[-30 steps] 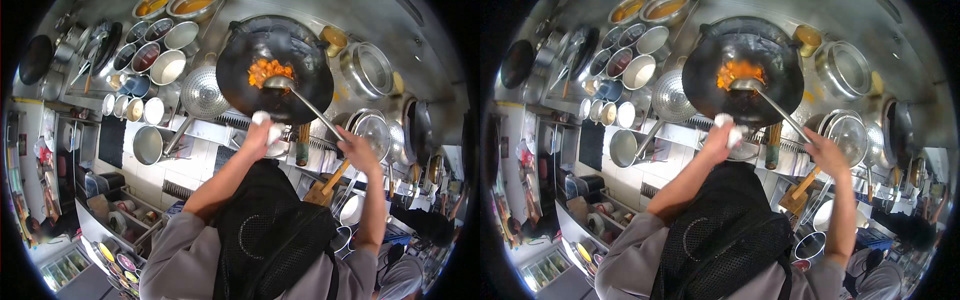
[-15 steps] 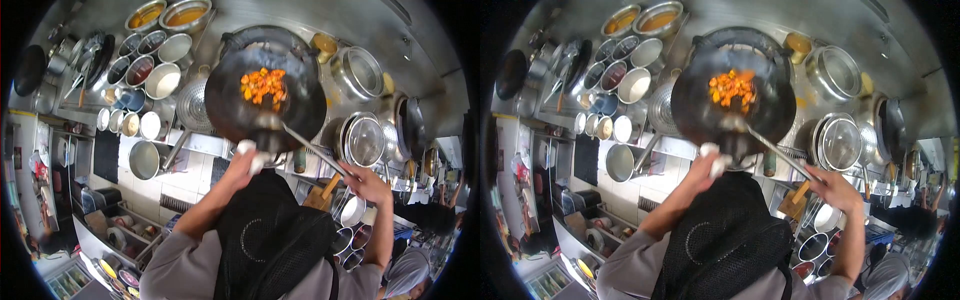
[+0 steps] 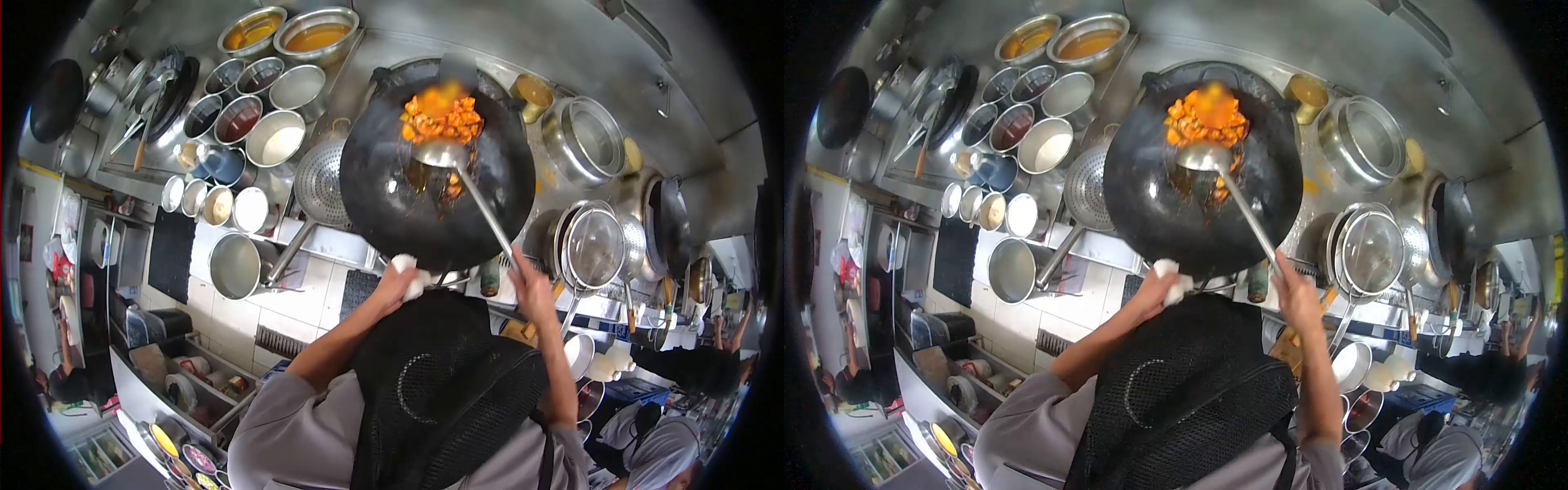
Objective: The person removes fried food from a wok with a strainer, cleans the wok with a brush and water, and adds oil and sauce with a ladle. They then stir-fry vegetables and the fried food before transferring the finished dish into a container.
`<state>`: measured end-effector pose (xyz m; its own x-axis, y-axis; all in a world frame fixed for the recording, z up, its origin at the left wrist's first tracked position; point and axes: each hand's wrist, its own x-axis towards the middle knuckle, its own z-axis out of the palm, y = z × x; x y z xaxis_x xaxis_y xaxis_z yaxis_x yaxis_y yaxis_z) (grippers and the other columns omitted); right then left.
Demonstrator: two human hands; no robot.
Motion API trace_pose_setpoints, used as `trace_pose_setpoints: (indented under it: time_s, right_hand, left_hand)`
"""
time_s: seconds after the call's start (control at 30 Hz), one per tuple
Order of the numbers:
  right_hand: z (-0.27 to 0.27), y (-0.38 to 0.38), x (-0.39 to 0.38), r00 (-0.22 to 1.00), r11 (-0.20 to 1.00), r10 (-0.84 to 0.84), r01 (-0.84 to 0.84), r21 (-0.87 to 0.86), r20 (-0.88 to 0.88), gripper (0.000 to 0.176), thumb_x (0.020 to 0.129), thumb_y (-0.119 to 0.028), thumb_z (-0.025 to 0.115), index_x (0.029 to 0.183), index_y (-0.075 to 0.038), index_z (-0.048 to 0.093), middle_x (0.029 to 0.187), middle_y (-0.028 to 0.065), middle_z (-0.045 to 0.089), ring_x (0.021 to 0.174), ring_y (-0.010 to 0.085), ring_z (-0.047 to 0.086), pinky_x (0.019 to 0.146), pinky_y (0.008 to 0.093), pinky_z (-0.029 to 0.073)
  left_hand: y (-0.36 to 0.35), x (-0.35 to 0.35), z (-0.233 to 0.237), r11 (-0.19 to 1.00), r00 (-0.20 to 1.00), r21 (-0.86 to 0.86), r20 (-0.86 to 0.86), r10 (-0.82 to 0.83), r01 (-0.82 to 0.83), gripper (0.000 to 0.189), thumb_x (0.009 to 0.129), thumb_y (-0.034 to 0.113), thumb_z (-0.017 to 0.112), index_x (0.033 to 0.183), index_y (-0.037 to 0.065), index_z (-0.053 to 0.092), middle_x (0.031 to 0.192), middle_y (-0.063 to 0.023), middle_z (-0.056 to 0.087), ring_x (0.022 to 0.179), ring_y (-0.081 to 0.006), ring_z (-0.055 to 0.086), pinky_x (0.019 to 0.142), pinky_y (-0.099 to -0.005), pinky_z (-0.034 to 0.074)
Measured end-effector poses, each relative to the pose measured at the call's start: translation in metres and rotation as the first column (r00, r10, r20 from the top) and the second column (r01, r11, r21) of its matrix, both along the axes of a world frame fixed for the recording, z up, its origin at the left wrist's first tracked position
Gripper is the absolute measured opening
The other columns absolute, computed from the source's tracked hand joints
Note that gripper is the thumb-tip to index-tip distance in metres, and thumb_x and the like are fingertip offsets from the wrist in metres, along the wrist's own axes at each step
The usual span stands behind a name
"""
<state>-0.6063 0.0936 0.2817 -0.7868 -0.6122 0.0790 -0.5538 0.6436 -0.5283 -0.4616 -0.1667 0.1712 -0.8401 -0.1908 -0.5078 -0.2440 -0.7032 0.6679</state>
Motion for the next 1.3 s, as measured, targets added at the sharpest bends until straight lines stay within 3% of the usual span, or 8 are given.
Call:
trace_pose_setpoints:
  time_s: [0.1,0.17,0.37,0.57,0.8,0.87,1.07,1.3]
  right_hand:
    - [0.022,0.007,0.040,0.978,0.997,-0.073,0.077,-0.012,0.195,0.048,0.093,-0.013,0.065,0.139,-0.010,0.053,0.093,0.0177,0.071,0.071,0.0283,0.067,0.069,0.0404,0.053]
    - [0.049,0.008,0.058,0.825,0.970,-0.228,0.237,0.049,0.517,0.047,0.095,-0.015,0.064,0.140,-0.009,0.052,0.084,0.0095,0.066,0.066,0.0138,0.057,0.065,0.0309,0.050]
    - [0.058,0.027,0.063,0.695,0.904,-0.294,0.424,-0.045,0.656,0.050,0.095,-0.015,0.064,0.142,-0.007,0.049,0.079,0.0023,0.059,0.067,0.0070,0.049,0.065,0.0242,0.046]
    - [0.022,-0.001,-0.030,0.829,0.909,-0.399,0.412,0.055,0.391,0.050,0.096,-0.022,0.058,0.141,-0.005,0.048,0.084,0.0206,0.066,0.066,0.0209,0.062,0.066,0.0350,0.050]
    - [-0.077,-0.086,-0.154,0.958,0.980,-0.071,0.120,-0.162,0.279,0.051,0.096,-0.024,0.058,0.144,-0.012,0.047,0.071,0.0124,0.063,0.062,0.0215,0.063,0.060,0.0361,0.051]
    - [-0.056,-0.088,-0.149,0.976,0.994,0.102,-0.109,0.026,0.191,0.052,0.094,-0.026,0.059,0.145,-0.025,0.045,0.113,0.0225,0.066,0.095,0.0385,0.066,0.086,0.0472,0.052]
    - [0.025,-0.010,-0.149,0.986,0.864,0.127,-0.057,0.501,-0.108,0.048,0.094,-0.028,0.057,0.141,-0.036,0.048,0.098,0.0155,0.065,0.088,0.0352,0.067,0.079,0.0474,0.054]
    - [0.120,0.059,-0.144,0.908,0.867,0.116,0.105,0.487,-0.402,0.047,0.092,-0.022,0.061,0.137,-0.033,0.054,0.087,0.0083,0.063,0.071,0.0308,0.066,0.064,0.0441,0.055]
  left_hand:
    - [-0.002,-0.027,0.039,0.991,0.991,-0.063,-0.069,0.113,-0.117,0.025,0.091,0.006,0.055,0.116,0.002,0.050,0.104,-0.0129,0.062,0.083,-0.0227,0.067,0.058,-0.0353,0.055]
    - [-0.022,-0.077,0.045,0.995,0.995,0.011,0.006,0.096,-0.096,0.020,0.093,0.011,0.055,0.110,0.002,0.052,0.096,-0.0118,0.063,0.076,-0.0215,0.066,0.054,-0.0350,0.053]
    - [-0.042,-0.151,0.001,0.997,0.996,-0.022,0.058,0.071,-0.070,0.014,0.094,0.013,0.053,0.107,0.008,0.052,0.087,-0.0086,0.062,0.070,-0.0211,0.064,0.044,-0.0349,0.048]
    - [-0.043,-0.165,-0.007,0.995,0.993,-0.102,0.113,0.016,-0.005,0.022,0.093,0.011,0.053,0.114,0.007,0.050,0.093,-0.0104,0.062,0.071,-0.0232,0.065,0.046,-0.0371,0.050]
    - [-0.046,-0.166,-0.011,0.990,0.987,-0.126,0.138,0.082,-0.065,0.023,0.090,0.011,0.057,0.112,0.002,0.053,0.092,-0.0137,0.062,0.069,-0.0256,0.065,0.043,-0.0386,0.052]
    - [-0.046,-0.165,-0.015,0.987,0.985,-0.137,0.142,0.103,-0.083,0.022,0.090,0.012,0.058,0.110,0.002,0.055,0.090,-0.0129,0.063,0.070,-0.0251,0.064,0.045,-0.0380,0.052]
    - [-0.043,-0.163,0.000,0.991,0.982,-0.118,0.169,0.088,-0.068,0.020,0.088,0.009,0.058,0.107,0.006,0.053,0.089,-0.0097,0.060,0.073,-0.0227,0.062,0.050,-0.0362,0.052]
    - [-0.048,-0.162,0.006,0.999,0.979,0.052,0.203,-0.002,-0.009,0.025,0.089,0.018,0.066,0.110,0.009,0.056,0.096,-0.0091,0.065,0.083,-0.0260,0.066,0.064,-0.0406,0.058]
